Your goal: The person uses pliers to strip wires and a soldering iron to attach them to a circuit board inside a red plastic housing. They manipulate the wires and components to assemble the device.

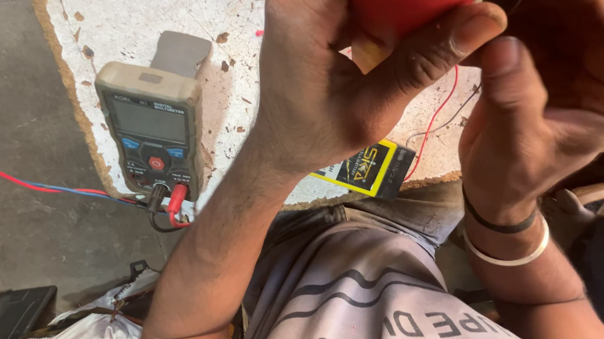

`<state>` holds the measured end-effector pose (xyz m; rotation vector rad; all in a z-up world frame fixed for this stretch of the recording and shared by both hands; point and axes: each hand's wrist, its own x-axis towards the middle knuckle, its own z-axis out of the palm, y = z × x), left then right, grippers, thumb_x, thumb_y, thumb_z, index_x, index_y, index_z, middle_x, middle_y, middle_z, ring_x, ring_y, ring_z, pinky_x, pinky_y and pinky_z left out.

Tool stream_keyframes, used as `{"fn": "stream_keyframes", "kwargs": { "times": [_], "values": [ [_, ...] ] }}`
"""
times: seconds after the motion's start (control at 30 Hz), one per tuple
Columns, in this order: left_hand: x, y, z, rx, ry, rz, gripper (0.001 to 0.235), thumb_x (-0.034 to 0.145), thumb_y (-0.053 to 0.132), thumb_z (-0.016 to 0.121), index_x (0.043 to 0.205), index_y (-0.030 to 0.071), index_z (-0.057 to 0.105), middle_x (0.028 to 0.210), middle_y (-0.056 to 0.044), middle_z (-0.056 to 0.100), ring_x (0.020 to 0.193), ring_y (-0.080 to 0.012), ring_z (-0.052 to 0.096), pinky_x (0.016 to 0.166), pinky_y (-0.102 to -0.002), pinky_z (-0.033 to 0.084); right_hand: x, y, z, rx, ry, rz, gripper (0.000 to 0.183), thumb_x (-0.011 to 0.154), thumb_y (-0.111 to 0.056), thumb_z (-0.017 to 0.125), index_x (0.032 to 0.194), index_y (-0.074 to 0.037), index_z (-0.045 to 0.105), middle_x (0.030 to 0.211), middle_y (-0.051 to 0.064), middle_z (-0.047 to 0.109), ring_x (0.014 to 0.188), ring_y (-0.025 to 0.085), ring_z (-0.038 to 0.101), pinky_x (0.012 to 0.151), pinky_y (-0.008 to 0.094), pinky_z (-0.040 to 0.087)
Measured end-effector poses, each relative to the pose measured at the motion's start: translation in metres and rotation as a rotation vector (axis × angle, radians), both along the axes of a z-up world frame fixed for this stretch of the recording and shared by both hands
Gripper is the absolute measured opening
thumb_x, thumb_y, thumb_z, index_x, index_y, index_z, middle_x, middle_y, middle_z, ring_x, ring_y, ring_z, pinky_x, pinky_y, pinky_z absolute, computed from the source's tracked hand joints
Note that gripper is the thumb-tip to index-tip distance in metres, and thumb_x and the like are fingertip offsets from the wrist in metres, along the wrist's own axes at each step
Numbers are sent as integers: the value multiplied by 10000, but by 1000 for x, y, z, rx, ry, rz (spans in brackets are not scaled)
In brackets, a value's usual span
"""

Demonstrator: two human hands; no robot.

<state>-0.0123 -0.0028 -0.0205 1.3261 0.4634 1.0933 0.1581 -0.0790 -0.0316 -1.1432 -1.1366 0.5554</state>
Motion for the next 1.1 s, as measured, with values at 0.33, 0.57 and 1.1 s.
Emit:
{"fn": "stream_keyframes", "kwargs": {
  "times": [0.33,0.57,1.1],
  "values": [
    [-2,3,0,139,86,35,293,1096,201,801,1282,51,633,1094,-25,791,941,-74,798,822,-193,636,9,-7,9,-101,-269,-48,204,1189,62,749,1315,86,591,1187,199,745,980,183,710,916,240,588],
    [-1,1,0,127,46,23,283,1101,208,826,1261,59,646,1095,-13,779,946,-73,746,850,-198,601,12,-11,27,-147,-514,-3,294,1084,14,718,1331,89,579,1221,183,737,1071,201,732,1008,257,612],
    [4,2,-3,273,86,149,289,1052,246,849,1219,106,659,1088,-6,724,921,-103,711,796,-227,546,15,9,62,-314,-607,193,243,1094,-15,640,1305,73,556,1227,153,697,1117,198,704,1021,278,574]
  ]
}}
